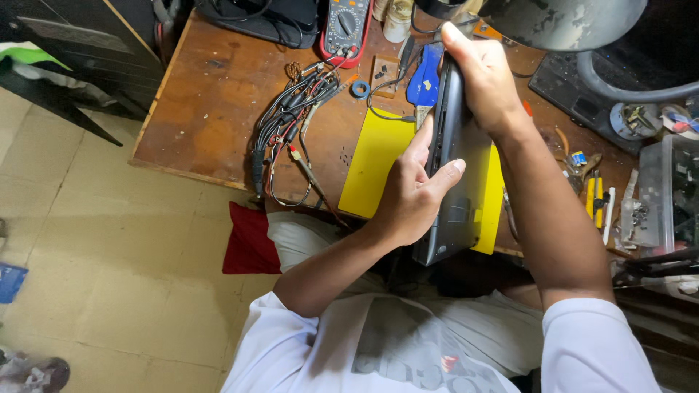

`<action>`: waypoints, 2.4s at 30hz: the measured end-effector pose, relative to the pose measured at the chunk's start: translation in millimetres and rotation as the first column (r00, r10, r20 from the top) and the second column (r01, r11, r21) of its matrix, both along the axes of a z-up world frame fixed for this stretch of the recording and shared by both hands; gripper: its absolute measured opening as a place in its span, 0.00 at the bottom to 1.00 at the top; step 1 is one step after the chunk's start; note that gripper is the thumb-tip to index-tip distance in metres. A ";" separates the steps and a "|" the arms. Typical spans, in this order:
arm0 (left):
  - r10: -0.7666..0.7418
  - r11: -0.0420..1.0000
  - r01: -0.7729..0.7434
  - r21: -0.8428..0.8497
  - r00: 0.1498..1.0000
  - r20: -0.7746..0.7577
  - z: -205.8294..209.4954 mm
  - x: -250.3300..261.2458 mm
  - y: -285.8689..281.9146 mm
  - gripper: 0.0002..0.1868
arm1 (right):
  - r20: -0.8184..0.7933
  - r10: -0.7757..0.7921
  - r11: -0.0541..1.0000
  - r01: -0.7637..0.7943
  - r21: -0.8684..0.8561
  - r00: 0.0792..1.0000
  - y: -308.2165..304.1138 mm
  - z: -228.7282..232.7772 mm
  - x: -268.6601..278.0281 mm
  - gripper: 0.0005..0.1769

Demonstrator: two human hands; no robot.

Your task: The person uses a screwdriver to remove screws from the back of a laptop, then opens the back cover to reveal the internal components. They briefly inspect the interior before closing the cover and reinserting the screws.

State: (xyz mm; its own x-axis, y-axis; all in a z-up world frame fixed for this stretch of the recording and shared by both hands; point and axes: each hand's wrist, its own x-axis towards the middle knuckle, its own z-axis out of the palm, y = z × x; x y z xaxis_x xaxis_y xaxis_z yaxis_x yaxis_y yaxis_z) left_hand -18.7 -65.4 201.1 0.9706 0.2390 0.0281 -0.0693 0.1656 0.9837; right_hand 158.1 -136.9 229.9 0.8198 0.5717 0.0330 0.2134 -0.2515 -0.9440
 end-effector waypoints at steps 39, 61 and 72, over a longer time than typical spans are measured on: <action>0.103 0.617 -0.300 -0.728 0.947 -0.303 -221.0 -26.0 99.2 0.38 | -0.685 -0.356 0.825 0.558 0.089 0.635 -227.2 -182.2 -177.7 0.18; -0.063 0.616 -0.294 -0.731 0.906 -0.418 -140.8 -48.7 40.8 0.16 | -0.574 -0.582 0.654 0.751 0.090 0.576 -225.9 -162.2 -138.9 0.11; -0.006 0.610 -0.390 -0.690 0.868 -0.497 -138.0 -30.7 45.3 0.11 | 0.904 -0.158 0.919 0.394 -0.013 0.398 -169.6 -181.0 -158.2 0.24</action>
